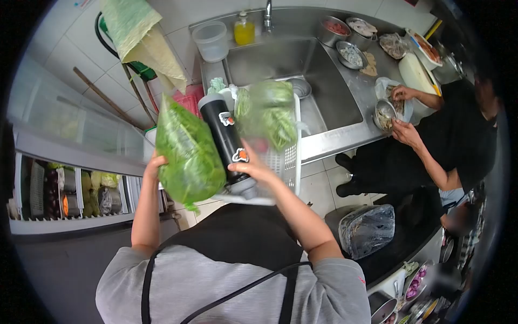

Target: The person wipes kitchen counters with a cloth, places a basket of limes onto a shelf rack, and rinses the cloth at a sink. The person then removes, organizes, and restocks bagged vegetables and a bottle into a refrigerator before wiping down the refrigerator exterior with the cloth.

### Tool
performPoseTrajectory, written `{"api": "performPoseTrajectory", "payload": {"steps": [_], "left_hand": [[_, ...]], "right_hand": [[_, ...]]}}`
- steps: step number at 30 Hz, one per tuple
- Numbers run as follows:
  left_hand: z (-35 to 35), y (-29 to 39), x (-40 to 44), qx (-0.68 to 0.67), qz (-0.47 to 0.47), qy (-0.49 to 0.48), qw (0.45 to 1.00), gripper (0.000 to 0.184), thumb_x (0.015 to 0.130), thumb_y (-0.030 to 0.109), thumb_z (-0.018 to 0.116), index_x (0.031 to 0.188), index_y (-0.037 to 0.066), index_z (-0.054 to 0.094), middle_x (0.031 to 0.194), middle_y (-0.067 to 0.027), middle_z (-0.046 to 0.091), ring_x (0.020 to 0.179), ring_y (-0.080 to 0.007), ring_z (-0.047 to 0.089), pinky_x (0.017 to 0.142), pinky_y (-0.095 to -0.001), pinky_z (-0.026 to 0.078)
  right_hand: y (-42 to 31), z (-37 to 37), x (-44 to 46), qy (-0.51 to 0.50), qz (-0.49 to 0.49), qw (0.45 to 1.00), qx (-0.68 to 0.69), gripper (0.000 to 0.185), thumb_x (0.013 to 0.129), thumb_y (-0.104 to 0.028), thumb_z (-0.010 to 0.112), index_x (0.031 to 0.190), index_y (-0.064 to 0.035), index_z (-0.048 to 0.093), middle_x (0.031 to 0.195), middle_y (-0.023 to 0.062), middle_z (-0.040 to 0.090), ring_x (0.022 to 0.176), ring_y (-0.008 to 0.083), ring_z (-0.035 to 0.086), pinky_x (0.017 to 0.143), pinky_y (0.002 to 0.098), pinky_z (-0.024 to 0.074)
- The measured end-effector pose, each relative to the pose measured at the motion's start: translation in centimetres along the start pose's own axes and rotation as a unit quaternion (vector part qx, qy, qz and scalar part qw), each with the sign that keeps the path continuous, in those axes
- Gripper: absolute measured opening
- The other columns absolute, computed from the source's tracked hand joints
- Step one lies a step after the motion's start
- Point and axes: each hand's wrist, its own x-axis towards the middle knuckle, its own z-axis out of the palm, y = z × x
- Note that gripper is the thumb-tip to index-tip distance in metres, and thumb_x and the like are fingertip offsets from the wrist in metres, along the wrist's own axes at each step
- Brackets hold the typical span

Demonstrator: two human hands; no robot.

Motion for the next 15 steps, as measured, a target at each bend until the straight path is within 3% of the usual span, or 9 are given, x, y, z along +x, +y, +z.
{"api": "performPoseTrajectory", "payload": {"steps": [1, 3, 9, 13, 15], "left_hand": [[-0.8, 0.1, -0.2, 0.002, -0.005, -0.001, 1.0, 0.082, 0.053, 0.01, 0.058, 0.129, 0.002, 0.03, 0.114, -0.0091, 0.048, 0.1, -0.0206, 0.05, 0.084, -0.0295, 0.041], [-2.2, 0.0, -1.3, 0.005, -0.012, -0.037, 0.999, 0.081, 0.051, 0.009, 0.058, 0.127, 0.0, 0.032, 0.112, -0.0096, 0.05, 0.098, -0.0203, 0.052, 0.082, -0.0303, 0.043], [-4.1, -2.5, -3.5, -0.045, -0.015, 0.009, 0.999, 0.076, 0.052, 0.005, 0.055, 0.124, 0.0, 0.036, 0.111, -0.0111, 0.052, 0.1, -0.022, 0.053, 0.083, -0.0335, 0.045], [-3.6, -3.6, -4.0, -0.042, 0.032, 0.04, 0.998, 0.075, 0.053, 0.005, 0.055, 0.125, 0.0, 0.035, 0.113, -0.011, 0.051, 0.1, -0.0225, 0.053, 0.083, -0.0329, 0.044], [-1.9, -2.9, -3.7, 0.017, 0.013, 0.059, 0.998, 0.077, 0.053, 0.007, 0.055, 0.126, 0.0, 0.033, 0.115, -0.0098, 0.049, 0.102, -0.0216, 0.05, 0.086, -0.0322, 0.042]], "right_hand": [[0.2, 0.4, -0.3, -0.007, -0.004, 1.0, 0.022, 0.097, 0.059, -0.013, 0.072, 0.136, -0.0045, 0.015, 0.127, 0.0125, 0.036, 0.114, 0.0198, 0.038, 0.094, 0.0277, 0.0301], [0.1, -0.2, -0.6, -0.019, 0.018, 1.0, -0.003, 0.1, 0.057, -0.012, 0.074, 0.136, -0.0039, 0.014, 0.128, 0.0127, 0.035, 0.115, 0.0193, 0.038, 0.094, 0.0279, 0.03], [1.2, -1.6, 2.3, -0.045, -0.096, 0.98, -0.167, 0.103, 0.053, -0.015, 0.076, 0.135, -0.0037, 0.015, 0.13, 0.0149, 0.033, 0.117, 0.0204, 0.036, 0.097, 0.0282, 0.0281], [1.0, -2.7, 5.5, -0.054, -0.093, 0.948, -0.298, 0.105, 0.05, -0.02, 0.077, 0.135, -0.0088, 0.017, 0.128, 0.0166, 0.037, 0.115, 0.0246, 0.039, 0.096, 0.0291, 0.0304], [1.9, -4.0, 7.0, -0.068, -0.079, 0.949, -0.299, 0.105, 0.049, -0.02, 0.077, 0.135, -0.011, 0.017, 0.124, 0.0161, 0.04, 0.111, 0.0251, 0.044, 0.093, 0.0292, 0.034]]}}
